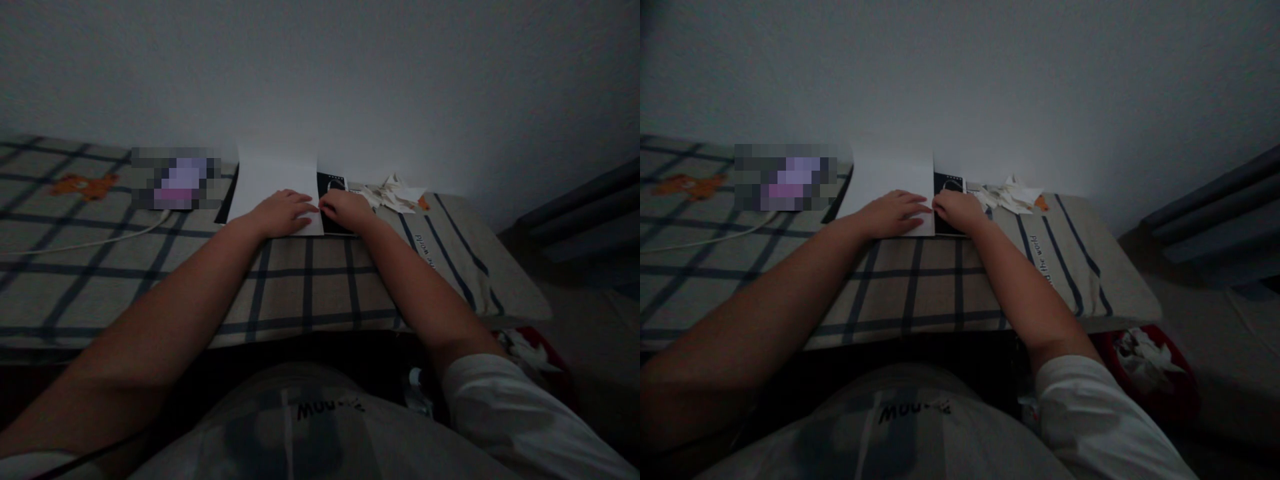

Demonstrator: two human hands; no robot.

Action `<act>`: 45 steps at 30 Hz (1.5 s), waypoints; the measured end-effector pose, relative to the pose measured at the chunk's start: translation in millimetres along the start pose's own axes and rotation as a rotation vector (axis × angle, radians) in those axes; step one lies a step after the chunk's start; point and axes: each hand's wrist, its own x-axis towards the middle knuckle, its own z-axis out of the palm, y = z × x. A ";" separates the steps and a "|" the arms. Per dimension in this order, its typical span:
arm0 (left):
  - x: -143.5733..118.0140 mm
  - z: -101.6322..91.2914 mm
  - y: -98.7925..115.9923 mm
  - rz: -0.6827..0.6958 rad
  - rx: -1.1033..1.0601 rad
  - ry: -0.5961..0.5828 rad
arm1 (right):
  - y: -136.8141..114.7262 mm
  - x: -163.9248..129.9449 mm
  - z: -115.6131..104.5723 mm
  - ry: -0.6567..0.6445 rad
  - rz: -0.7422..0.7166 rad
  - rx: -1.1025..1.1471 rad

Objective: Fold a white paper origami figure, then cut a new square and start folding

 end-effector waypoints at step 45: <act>0.0 -0.3 -1.4 0.016 -0.018 0.023 | -4.1 -1.4 -6.0 -0.032 -0.016 0.026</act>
